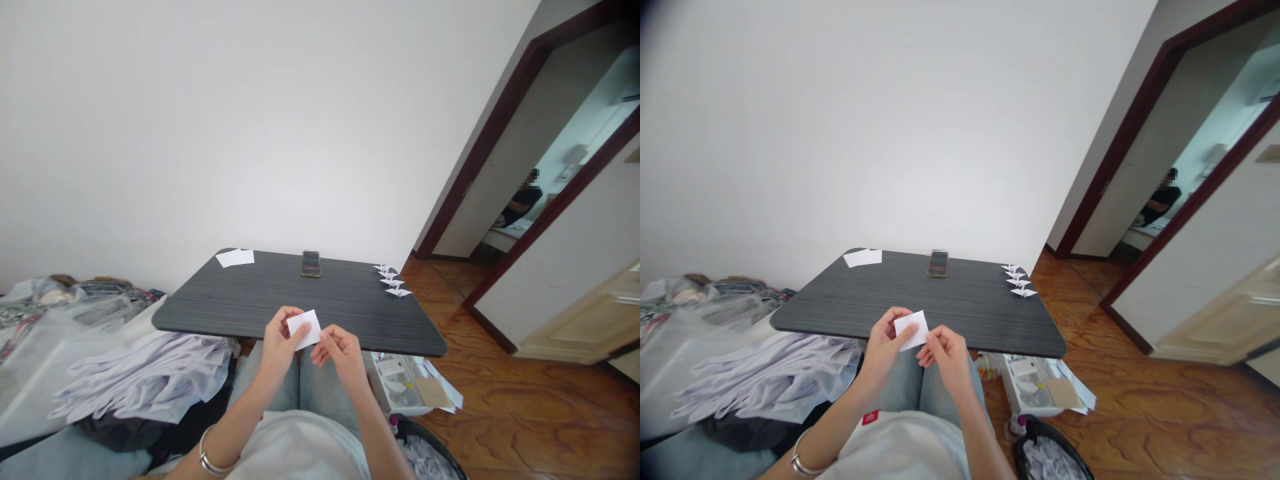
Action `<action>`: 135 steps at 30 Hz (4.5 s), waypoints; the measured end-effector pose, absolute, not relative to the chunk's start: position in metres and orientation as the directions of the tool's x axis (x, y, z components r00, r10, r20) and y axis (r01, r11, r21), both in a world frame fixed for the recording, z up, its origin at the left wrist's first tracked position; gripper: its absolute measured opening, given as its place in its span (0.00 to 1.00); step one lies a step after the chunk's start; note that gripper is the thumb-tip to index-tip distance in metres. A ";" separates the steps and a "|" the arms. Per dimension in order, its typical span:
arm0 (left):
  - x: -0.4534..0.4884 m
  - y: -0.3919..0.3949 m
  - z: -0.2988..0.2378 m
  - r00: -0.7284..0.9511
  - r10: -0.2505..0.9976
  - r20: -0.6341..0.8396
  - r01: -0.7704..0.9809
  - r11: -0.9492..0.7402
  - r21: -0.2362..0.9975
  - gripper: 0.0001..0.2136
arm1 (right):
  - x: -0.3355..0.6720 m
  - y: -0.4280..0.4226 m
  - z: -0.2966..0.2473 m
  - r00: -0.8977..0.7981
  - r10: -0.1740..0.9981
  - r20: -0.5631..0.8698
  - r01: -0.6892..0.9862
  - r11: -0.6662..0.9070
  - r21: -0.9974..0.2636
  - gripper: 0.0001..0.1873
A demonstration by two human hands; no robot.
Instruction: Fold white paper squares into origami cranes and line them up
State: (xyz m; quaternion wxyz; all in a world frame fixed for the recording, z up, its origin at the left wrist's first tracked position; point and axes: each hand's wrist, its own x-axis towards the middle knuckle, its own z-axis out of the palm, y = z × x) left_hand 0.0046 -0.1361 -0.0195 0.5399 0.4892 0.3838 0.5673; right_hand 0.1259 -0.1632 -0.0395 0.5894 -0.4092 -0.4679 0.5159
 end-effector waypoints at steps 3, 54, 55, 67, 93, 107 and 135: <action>0.004 -0.136 -0.020 0.055 0.986 0.157 -0.219 -0.142 0.965 0.13 | 0.125 -0.163 -0.039 0.013 0.990 0.138 -0.204 0.138 -0.969 0.14; 0.006 -0.130 -0.034 0.150 0.979 0.140 -0.148 -0.118 0.982 0.15 | 0.123 -0.163 -0.039 0.062 0.981 0.184 -0.119 0.190 -0.975 0.13; 0.006 -0.130 -0.033 0.150 0.979 0.139 -0.156 -0.115 0.981 0.15 | 0.122 -0.163 -0.039 0.063 0.981 0.183 -0.118 0.190 -0.975 0.13; 0.007 -0.129 -0.031 0.101 0.989 0.109 -0.205 -0.087 0.975 0.16 | 0.121 -0.163 -0.040 0.063 0.982 0.176 -0.118 0.182 -0.976 0.14; 0.007 -0.138 -0.018 0.236 0.964 0.125 -0.232 -0.069 0.970 0.12 | 0.124 -0.165 -0.035 0.087 0.981 0.172 -0.189 0.186 -0.964 0.14; 0.004 -0.138 -0.017 0.382 0.914 0.140 -0.161 -0.084 0.983 0.11 | 0.130 -0.160 -0.042 0.108 0.968 0.225 -0.121 0.238 -0.964 0.15; 0.006 -0.137 -0.022 0.502 0.862 0.067 -0.008 -0.072 0.997 0.14 | 0.130 -0.157 -0.044 0.138 0.962 0.237 -0.171 0.259 -0.951 0.13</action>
